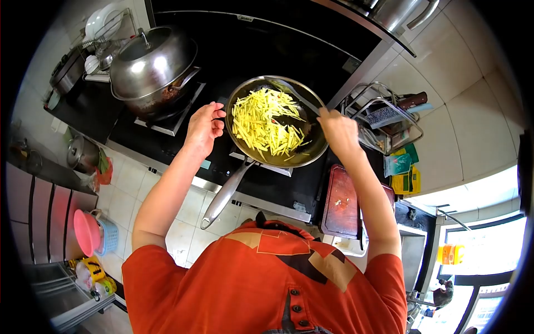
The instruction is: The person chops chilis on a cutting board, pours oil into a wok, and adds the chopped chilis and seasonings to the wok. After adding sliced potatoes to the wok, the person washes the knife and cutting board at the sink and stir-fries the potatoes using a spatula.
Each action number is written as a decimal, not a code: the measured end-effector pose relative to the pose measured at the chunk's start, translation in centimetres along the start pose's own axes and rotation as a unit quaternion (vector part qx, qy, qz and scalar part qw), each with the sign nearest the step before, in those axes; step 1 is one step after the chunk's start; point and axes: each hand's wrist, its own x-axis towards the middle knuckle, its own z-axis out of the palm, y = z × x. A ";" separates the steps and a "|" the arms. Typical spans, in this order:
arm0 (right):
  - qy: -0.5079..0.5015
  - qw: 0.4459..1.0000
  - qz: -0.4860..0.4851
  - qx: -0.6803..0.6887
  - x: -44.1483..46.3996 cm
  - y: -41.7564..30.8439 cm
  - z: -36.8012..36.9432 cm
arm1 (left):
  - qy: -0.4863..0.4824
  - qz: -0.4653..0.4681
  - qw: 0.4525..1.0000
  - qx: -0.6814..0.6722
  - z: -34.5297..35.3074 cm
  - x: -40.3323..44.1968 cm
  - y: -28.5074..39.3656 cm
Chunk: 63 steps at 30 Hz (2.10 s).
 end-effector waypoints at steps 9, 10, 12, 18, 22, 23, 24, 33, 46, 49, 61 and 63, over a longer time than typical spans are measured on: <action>-0.112 0.977 -0.170 0.069 -1.2 -3.2 -8.8 | 0.006 -0.003 1.000 -0.015 -0.4 0.5 -0.4; -0.116 0.976 -0.169 0.074 -1.5 -2.8 -10.2 | 0.010 -0.006 1.000 -0.009 -0.5 0.5 -0.3; -0.108 0.983 -0.131 0.073 -2.6 -2.5 -15.8 | 0.012 -0.014 1.000 -0.002 -0.3 0.7 -0.4; -0.161 0.975 -0.152 0.005 -5.2 -5.8 -16.6 | -0.014 -0.014 1.000 0.001 0.9 1.1 -0.5; -0.152 0.980 -0.089 -0.089 -2.7 -5.2 -9.4 | -0.034 -0.013 0.999 0.000 1.8 0.9 -0.7; -0.127 0.985 -0.084 -0.075 -2.4 -4.4 -8.9 | -0.043 -0.011 0.999 0.002 1.8 0.8 -0.6; -0.101 0.990 -0.080 -0.062 -2.2 -3.7 -8.8 | -0.042 -0.010 0.999 0.002 1.8 0.7 -0.4; -0.063 0.989 -0.133 -0.001 -2.8 -2.1 -3.7 | -0.055 -0.041 0.998 0.000 3.5 0.4 -0.1; -0.180 0.983 0.028 0.031 -12.0 -5.0 -5.8 | -0.182 -0.088 0.979 0.019 13.1 -0.1 1.0; -0.161 0.971 0.069 0.165 -15.1 -4.8 -6.7 | -0.237 -0.141 0.961 0.011 17.0 -1.1 -0.4; -0.156 0.940 0.232 0.193 -37.8 6.1 -14.6 | -0.473 -0.286 0.833 -0.008 35.6 -10.5 -15.8; -0.221 0.912 0.277 0.208 -42.7 8.2 -15.7 | -0.466 -0.300 0.830 0.061 39.1 -13.8 -19.0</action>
